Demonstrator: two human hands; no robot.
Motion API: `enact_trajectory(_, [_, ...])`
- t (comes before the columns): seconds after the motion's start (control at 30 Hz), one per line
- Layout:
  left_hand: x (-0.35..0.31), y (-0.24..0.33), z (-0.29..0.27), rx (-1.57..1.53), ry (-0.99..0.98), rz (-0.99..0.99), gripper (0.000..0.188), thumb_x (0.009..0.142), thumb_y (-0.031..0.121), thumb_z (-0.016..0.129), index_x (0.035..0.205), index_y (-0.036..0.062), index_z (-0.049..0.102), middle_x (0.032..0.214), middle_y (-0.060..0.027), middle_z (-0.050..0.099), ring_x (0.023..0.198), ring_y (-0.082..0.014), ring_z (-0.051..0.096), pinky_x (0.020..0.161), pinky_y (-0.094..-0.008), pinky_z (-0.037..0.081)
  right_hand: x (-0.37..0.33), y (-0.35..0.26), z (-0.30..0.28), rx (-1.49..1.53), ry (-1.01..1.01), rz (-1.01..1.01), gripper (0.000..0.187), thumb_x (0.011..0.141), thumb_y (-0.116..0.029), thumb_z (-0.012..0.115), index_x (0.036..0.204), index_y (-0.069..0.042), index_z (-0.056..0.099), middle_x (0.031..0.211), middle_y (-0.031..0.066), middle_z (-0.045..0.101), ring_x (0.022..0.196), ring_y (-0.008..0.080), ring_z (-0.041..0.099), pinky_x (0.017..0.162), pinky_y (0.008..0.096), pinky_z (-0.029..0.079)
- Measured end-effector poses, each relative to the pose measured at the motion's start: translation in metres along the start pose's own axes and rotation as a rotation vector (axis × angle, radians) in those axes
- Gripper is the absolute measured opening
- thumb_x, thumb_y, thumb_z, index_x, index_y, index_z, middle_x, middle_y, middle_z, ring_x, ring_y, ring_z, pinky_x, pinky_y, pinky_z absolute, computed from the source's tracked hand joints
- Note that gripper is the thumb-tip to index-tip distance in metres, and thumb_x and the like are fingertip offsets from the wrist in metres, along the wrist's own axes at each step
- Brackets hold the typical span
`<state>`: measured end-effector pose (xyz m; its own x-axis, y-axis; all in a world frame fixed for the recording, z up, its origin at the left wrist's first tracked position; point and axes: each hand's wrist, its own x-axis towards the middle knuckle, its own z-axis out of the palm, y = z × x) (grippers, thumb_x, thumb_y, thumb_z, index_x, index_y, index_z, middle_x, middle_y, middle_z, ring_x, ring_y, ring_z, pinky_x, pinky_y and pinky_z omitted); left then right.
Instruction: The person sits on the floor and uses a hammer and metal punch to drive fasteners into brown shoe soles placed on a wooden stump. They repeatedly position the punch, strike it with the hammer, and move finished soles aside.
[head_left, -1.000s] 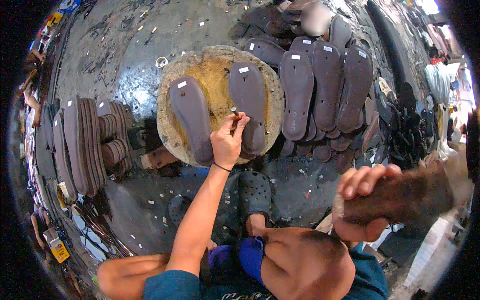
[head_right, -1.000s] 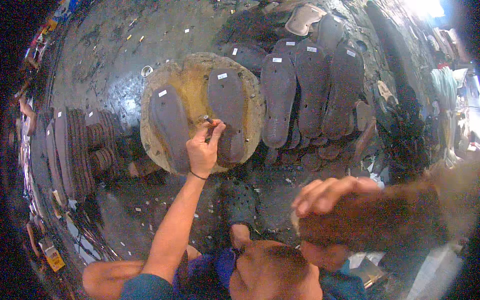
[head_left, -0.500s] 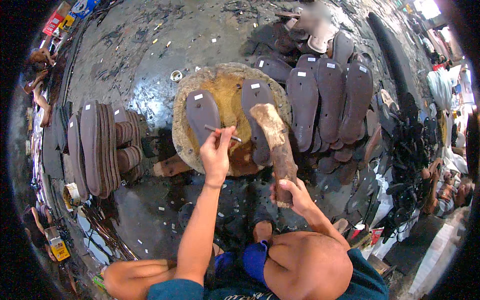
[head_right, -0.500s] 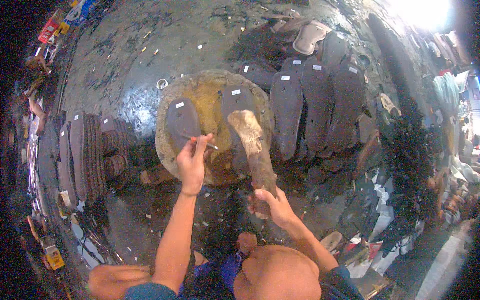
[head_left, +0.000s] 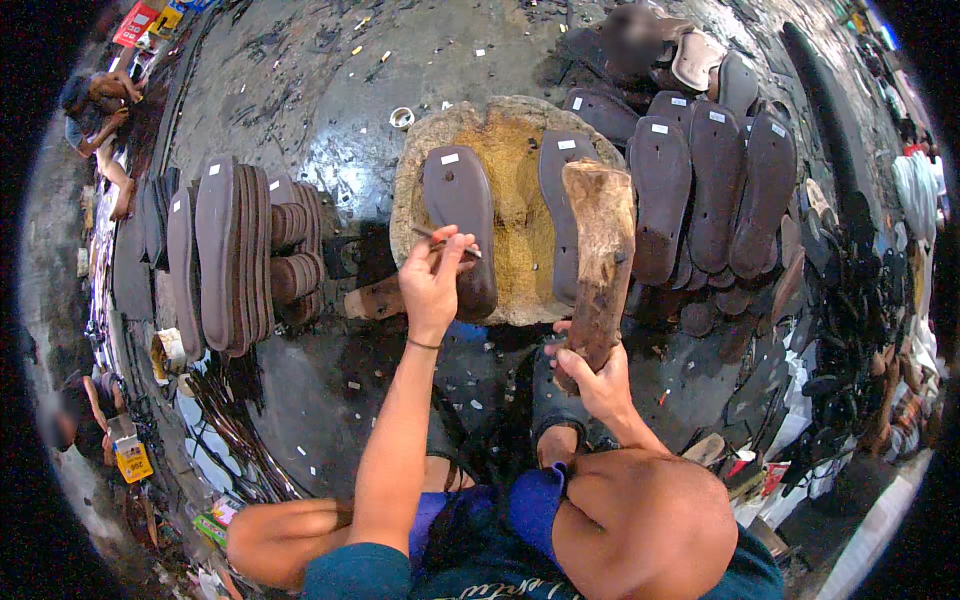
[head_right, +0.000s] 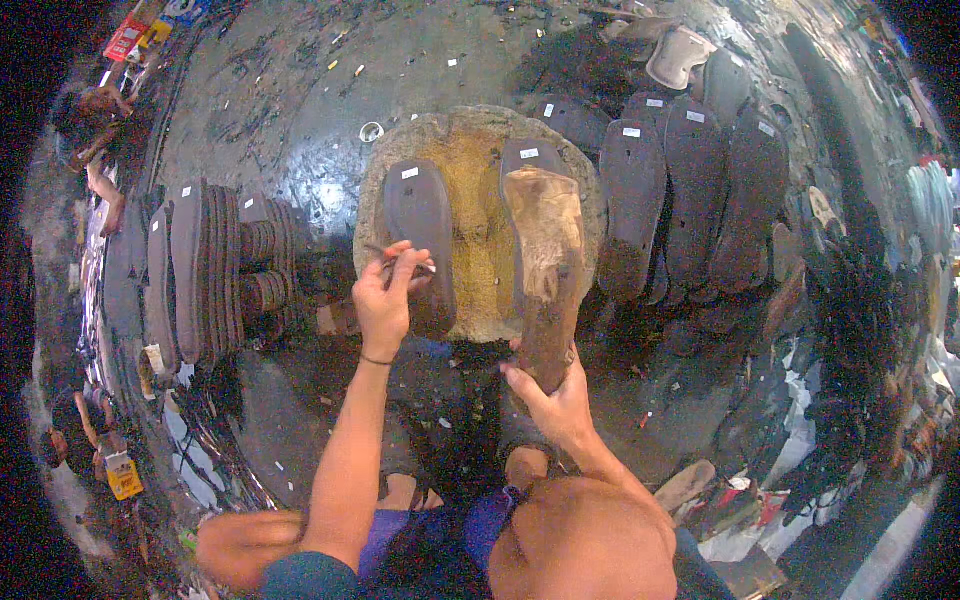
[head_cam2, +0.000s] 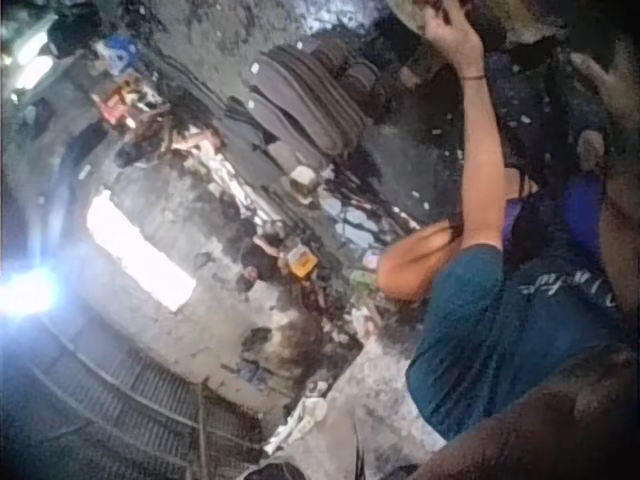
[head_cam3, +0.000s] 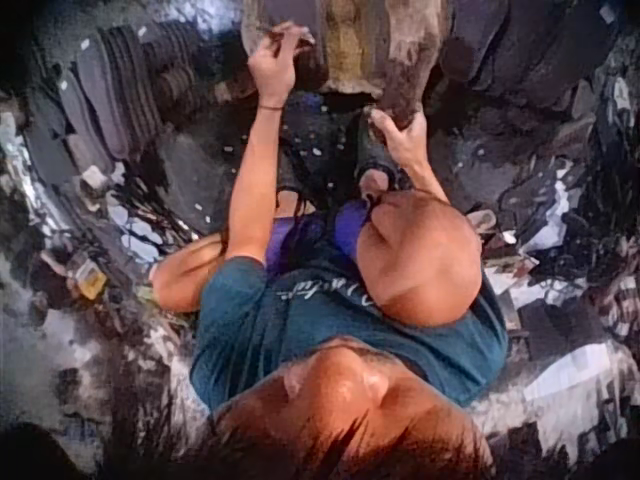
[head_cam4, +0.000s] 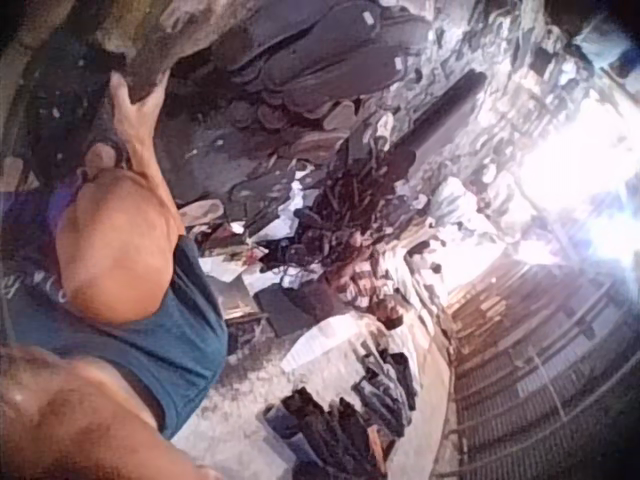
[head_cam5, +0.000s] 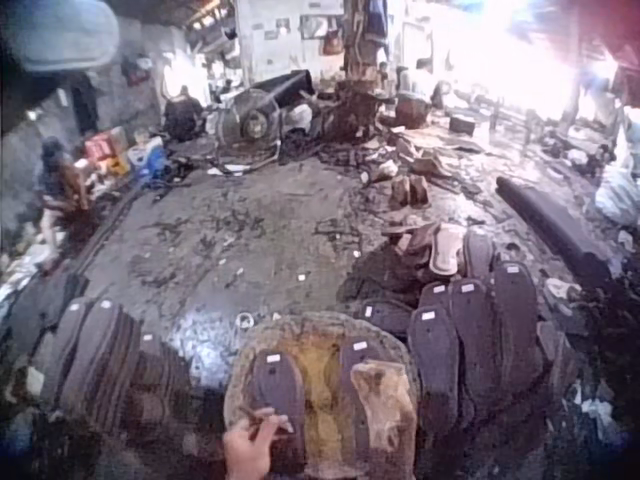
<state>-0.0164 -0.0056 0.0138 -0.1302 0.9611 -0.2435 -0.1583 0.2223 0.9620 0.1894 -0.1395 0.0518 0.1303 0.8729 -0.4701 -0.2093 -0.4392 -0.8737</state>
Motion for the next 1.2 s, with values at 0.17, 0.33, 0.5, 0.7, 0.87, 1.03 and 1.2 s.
enact_trajectory(0.17, [0.005,-0.015,0.006,0.400,-0.035,0.146,0.021,0.094,0.018,0.070,0.104,-0.0011,0.070,0.090,-0.0091,0.074,0.081,-0.0137,0.071,0.071,-0.0269,0.056,-0.013,-0.018,-0.007,-0.102,0.058,-0.024,0.045,0.081,-0.010,0.075,0.120,-0.003,0.053,0.099,0.0056,0.064,0.087,0.0182,0.065,0.078,0.0314,0.053])
enact_trajectory(0.33, [-0.003,-0.007,0.003,0.615,-0.018,0.349,0.018,0.091,0.017,0.073,0.100,0.0015,0.072,0.088,-0.0100,0.075,0.079,-0.0157,0.073,0.069,-0.0293,0.057,-0.012,-0.120,0.008,0.210,-0.089,-0.542,0.055,0.083,-0.034,0.075,0.123,-0.003,0.053,0.091,0.0061,0.060,0.080,0.0211,0.065,0.069,0.0371,0.052])
enact_trajectory(0.5, [-0.003,-0.020,0.000,0.869,-0.160,0.530,0.012,0.090,0.014,0.072,0.092,0.0023,0.071,0.082,-0.0128,0.073,0.082,-0.0276,0.070,0.070,-0.0369,0.056,0.007,-0.076,-0.014,-0.312,-0.298,-0.198,0.059,0.081,-0.034,0.078,0.126,-0.003,0.057,0.102,0.0081,0.064,0.095,0.0169,0.062,0.080,0.0377,0.052])
enact_trajectory(0.7, [0.007,-0.014,-0.011,0.832,-0.223,0.552,0.022,0.095,0.022,0.066,0.093,0.0030,0.056,0.084,-0.0113,0.071,0.077,-0.0276,0.070,0.062,-0.0367,0.055,-0.001,-0.026,0.005,0.001,-0.327,0.138,0.045,0.082,-0.026,0.072,0.115,0.001,0.056,0.088,0.0117,0.067,0.071,0.0184,0.064,0.065,0.0335,0.053])
enact_trajectory(0.87, [0.019,0.009,-0.012,0.056,-0.006,-0.079,0.021,0.101,0.023,0.060,0.093,0.0039,0.055,0.102,-0.0116,0.071,0.088,-0.0175,0.071,0.066,-0.0290,0.061,0.025,-0.027,0.003,0.017,-0.150,0.051,0.044,0.089,-0.027,0.067,0.118,0.001,0.051,0.079,0.0100,0.064,0.068,0.0200,0.064,0.064,0.0344,0.054])
enact_trajectory(1.03, [0.014,0.004,-0.046,-0.153,0.072,-0.056,0.021,0.100,0.023,0.062,0.106,0.0026,0.061,0.103,-0.0106,0.071,0.092,-0.0174,0.070,0.069,-0.0282,0.061,0.000,-0.005,0.003,0.011,-0.061,0.152,0.029,0.088,-0.023,0.072,0.101,-0.003,0.056,0.077,0.0077,0.066,0.064,0.0164,0.064,0.055,0.0307,0.054])
enact_trajectory(1.2, [0.007,-0.020,-0.039,-0.001,0.078,-0.057,0.022,0.099,0.023,0.064,0.107,0.0031,0.064,0.098,-0.0066,0.072,0.088,-0.0135,0.069,0.069,-0.0269,0.057,-0.002,-0.002,0.012,-0.052,-0.116,0.217,0.037,0.088,-0.022,0.074,0.110,-0.002,0.051,0.081,0.0078,0.066,0.067,0.0170,0.066,0.057,0.0308,0.055])
